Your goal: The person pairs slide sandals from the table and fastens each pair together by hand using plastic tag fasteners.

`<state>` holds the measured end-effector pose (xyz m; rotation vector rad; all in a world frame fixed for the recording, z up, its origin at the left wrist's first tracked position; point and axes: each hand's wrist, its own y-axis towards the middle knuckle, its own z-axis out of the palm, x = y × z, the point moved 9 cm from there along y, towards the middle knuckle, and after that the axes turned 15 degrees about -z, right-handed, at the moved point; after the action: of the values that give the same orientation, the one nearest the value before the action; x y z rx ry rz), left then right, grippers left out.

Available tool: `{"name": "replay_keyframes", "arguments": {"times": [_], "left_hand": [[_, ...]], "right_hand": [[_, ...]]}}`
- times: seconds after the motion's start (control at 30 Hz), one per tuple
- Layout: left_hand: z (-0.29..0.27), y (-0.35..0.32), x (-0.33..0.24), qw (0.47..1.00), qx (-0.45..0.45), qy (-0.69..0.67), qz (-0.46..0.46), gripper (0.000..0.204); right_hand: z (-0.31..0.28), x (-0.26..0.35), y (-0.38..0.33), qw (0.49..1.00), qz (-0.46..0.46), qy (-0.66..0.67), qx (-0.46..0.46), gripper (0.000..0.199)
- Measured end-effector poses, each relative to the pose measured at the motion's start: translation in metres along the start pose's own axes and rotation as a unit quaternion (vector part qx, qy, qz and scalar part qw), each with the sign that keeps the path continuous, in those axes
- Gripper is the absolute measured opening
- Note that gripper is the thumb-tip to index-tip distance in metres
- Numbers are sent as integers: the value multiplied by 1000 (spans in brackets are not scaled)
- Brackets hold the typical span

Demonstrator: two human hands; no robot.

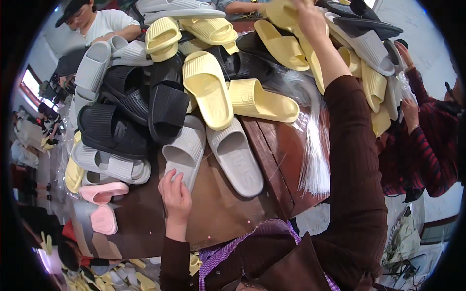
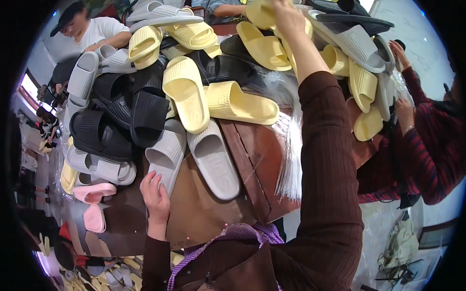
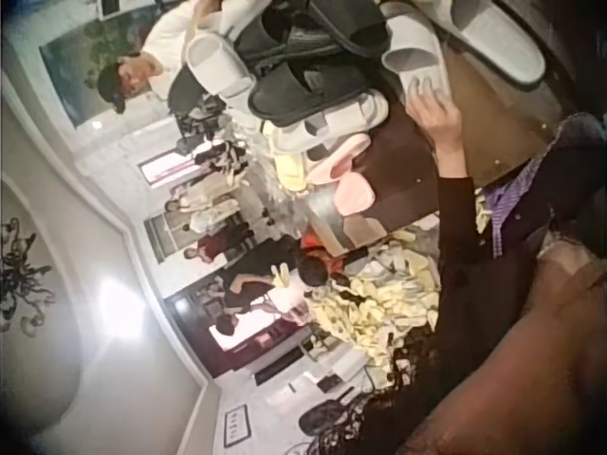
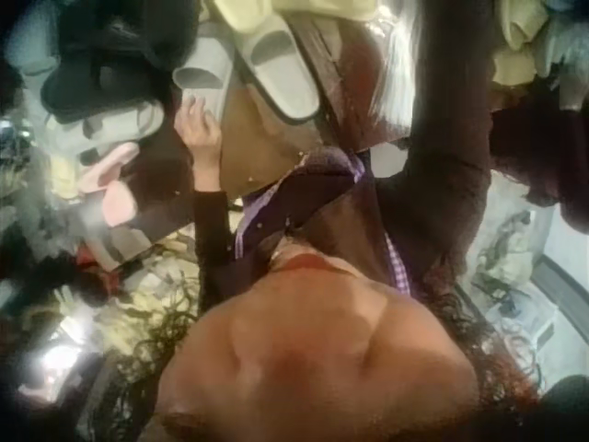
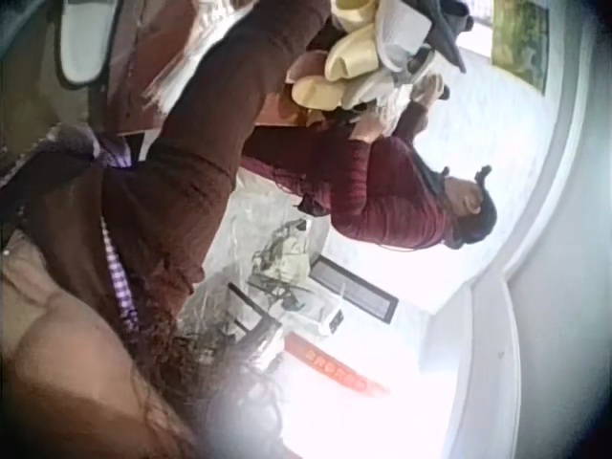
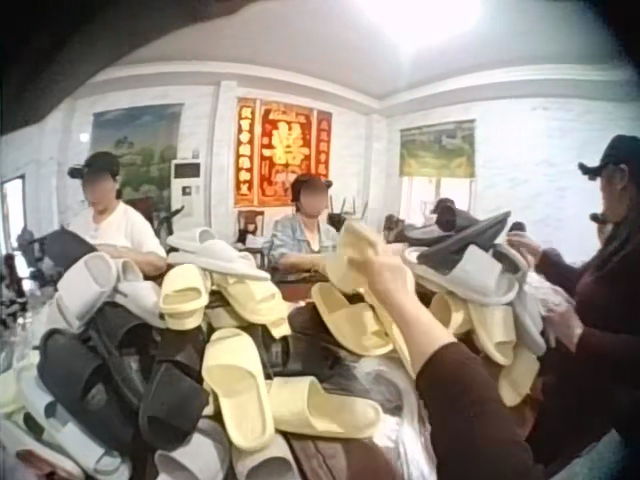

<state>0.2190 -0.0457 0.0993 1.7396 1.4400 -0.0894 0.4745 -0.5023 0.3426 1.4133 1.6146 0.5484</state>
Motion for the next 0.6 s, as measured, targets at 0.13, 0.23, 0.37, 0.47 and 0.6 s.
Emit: {"name": "replay_keyframes", "arguments": {"times": [0.13, 0.23, 0.37, 0.47, 0.6], "left_hand": [[-1, 0, 1, 1000, 4, 3, -6, 33], [4, 1, 2, 1000, 24, -3, -16, 32], [4, 2, 2, 999, 29, -7, -21, 32], [3, 0, 5, 999, 30, -7, -22, 31], [4, 1, 3, 999, 29, -17, -18, 31]], "right_hand": [[48, 37, -22, 984, -135, -23, 117, 41], [62, 35, -22, 966, -135, -91, 202, 43], [61, 28, -14, 960, -100, -78, 250, 44], [46, 29, -10, 965, -69, 13, 251, 39], [36, 9, -10, 975, -19, 88, 203, 31]]}}
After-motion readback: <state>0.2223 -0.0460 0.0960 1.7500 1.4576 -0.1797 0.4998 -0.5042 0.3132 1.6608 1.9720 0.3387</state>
